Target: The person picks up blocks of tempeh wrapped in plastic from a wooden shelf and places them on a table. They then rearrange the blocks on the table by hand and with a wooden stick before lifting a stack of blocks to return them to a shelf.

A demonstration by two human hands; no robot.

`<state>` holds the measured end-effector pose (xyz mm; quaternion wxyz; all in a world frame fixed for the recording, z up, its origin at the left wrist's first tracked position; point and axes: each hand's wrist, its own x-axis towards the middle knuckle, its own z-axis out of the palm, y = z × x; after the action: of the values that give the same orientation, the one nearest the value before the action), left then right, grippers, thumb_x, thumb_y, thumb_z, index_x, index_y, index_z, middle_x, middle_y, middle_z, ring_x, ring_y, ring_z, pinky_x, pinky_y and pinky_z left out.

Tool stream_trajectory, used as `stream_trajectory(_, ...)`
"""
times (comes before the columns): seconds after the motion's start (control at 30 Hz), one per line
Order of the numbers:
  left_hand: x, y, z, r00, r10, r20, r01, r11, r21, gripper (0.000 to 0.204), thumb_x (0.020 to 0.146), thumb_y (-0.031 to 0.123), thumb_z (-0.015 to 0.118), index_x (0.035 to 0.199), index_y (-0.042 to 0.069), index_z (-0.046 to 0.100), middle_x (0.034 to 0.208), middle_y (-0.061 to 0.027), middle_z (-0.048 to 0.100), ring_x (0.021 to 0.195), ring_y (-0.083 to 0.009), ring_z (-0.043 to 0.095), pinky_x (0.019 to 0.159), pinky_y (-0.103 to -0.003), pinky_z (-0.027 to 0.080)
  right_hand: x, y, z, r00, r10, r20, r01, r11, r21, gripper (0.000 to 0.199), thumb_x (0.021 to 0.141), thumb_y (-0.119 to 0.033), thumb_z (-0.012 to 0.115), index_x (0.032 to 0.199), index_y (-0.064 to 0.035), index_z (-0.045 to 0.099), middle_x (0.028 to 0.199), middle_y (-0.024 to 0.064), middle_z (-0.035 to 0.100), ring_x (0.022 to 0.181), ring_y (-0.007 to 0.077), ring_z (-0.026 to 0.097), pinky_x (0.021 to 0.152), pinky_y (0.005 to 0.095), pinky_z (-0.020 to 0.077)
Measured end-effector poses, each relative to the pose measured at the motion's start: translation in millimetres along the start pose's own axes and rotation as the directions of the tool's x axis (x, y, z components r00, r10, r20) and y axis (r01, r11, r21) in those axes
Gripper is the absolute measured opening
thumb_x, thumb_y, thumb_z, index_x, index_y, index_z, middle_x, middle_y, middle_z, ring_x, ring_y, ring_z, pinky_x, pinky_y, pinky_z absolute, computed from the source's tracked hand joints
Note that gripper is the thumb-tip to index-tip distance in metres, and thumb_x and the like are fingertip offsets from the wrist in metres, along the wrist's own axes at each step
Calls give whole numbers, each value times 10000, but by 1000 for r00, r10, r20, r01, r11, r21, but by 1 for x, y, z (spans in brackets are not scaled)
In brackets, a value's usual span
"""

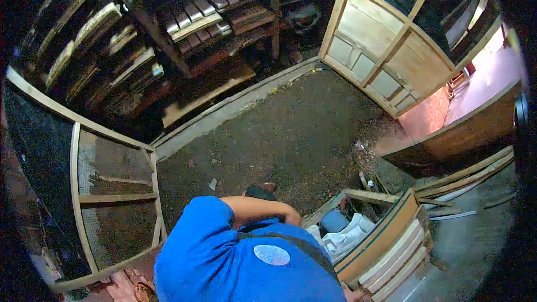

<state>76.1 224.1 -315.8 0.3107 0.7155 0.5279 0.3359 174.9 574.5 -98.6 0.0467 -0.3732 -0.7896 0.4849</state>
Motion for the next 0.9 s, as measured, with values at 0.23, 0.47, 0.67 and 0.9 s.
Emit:
stream_trajectory(0.23,3,2,7,978,-204,42,206,977,-51,408,902,345,628,1156,25,637,1146,-192,670,951,-332,630,832,-476,494,7,-10,25,998,-19,59,19,1000,-5,405,948,-399,542,1220,-103,587,1171,107,613,1041,263,594,913,396,496)
stream_trajectory(0.47,-2,31,-4,858,-512,41,502,817,-285,423,956,379,516,1127,15,649,1115,-196,681,938,-333,633,812,-482,487,16,-19,52,991,-43,126,46,999,-17,406,949,-408,537,1218,-107,588,1167,106,613,1040,263,593,914,399,496)
stream_trajectory(0.67,-3,27,1,885,-466,7,459,868,-191,412,956,386,517,1103,27,655,1112,-209,673,944,-395,620,838,-493,491,23,-32,76,980,-66,186,71,997,-17,408,951,-415,533,1216,-111,589,1163,104,613,1038,263,592,914,401,496)
stream_trajectory(0.9,-6,3,34,893,-357,-274,226,882,-415,378,965,384,448,994,56,635,911,-169,683,843,-349,618,797,-513,463,29,-48,109,962,-92,256,97,995,-8,410,952,-424,528,1214,-114,590,1159,103,613,1037,264,591,915,404,495)
